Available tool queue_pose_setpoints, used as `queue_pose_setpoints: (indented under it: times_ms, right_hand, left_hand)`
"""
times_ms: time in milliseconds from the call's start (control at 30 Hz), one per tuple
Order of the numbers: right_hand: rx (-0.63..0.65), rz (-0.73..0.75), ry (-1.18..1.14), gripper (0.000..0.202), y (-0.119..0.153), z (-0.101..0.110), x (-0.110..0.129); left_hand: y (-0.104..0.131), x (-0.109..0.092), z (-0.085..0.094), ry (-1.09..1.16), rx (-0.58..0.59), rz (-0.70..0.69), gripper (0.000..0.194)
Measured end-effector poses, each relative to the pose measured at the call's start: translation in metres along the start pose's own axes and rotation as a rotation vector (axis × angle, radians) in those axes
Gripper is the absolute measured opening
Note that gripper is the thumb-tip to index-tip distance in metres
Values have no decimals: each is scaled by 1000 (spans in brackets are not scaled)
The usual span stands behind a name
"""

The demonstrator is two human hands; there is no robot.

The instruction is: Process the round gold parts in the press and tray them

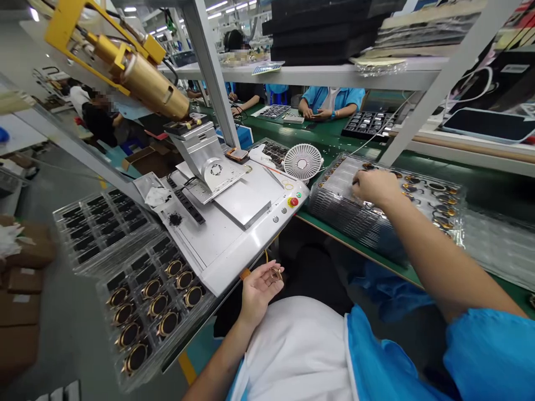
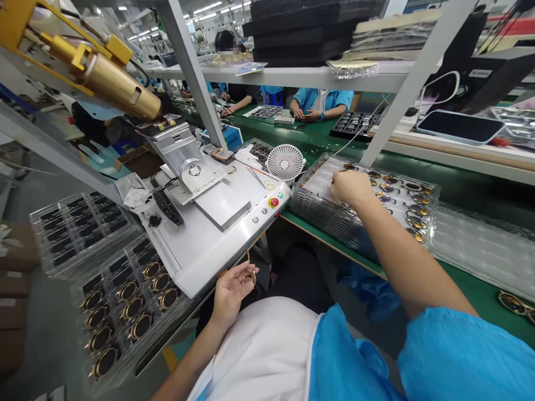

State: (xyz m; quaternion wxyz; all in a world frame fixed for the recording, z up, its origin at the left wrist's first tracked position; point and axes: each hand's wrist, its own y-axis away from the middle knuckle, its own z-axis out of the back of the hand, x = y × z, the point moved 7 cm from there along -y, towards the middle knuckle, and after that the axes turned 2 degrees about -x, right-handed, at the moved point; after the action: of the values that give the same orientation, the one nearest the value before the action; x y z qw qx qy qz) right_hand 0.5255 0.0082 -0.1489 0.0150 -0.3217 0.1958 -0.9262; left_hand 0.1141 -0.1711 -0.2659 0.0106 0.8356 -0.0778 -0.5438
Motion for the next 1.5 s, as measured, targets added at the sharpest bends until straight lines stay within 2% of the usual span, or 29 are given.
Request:
queue_pose_setpoints:
  times_ms: [67,133,233,333,433,533,600,767,900,967,1033,1167,1267,1367,1500]
  right_hand:
    - [-13,-29,-34,14,14,2,18]
    - [33,0,-62,6,36,-7,50]
    - [184,127,-192,20,81,-42,112]
    - [289,325,-441,19,124,-74,170]
    - [309,375,-570,17,148,-94,196]
    - [322,303,-605,19,154,-109,196]
    - [324,284,-638,17,154,-114,193]
    - [293,392,-652,17,159,-114,199]
    - [347,513,-577,15,165,-116,209]
    - [343,498,-535,13,156,-119,208]
    - [314,362,-518,14,133,-126,200]
    - [294,-41,-587,19,68,-152,180]
    - [271,-244,-573,21,30,-168,176]
    - [284,-325,-536,21,15,-175,179]
    - [275,-363,-521,29,16,-170,175]
  left_hand:
    - [0,1,1,-4,-1,24,46]
    - [-2,0,-3,9,30,49,48]
    - [-6,-7,-19,53,149,85,56]
    - [-10,-17,-35,105,269,108,69]
    - [-10,-22,-39,127,325,128,78]
    - [-4,-21,-33,111,334,144,85]
    - [1,-20,-27,108,294,145,90]
    - [5,-16,-20,163,195,172,90]
    - [1,-9,-15,166,168,216,86]
    - [-2,-6,-12,169,151,231,84]
    - [-4,-4,-10,185,134,229,84]
    - [-2,-6,-7,173,124,216,87]
    - [1,-9,-4,147,111,186,89]
    - [6,-12,2,139,97,160,91]
    - [10,-15,10,103,78,103,91]
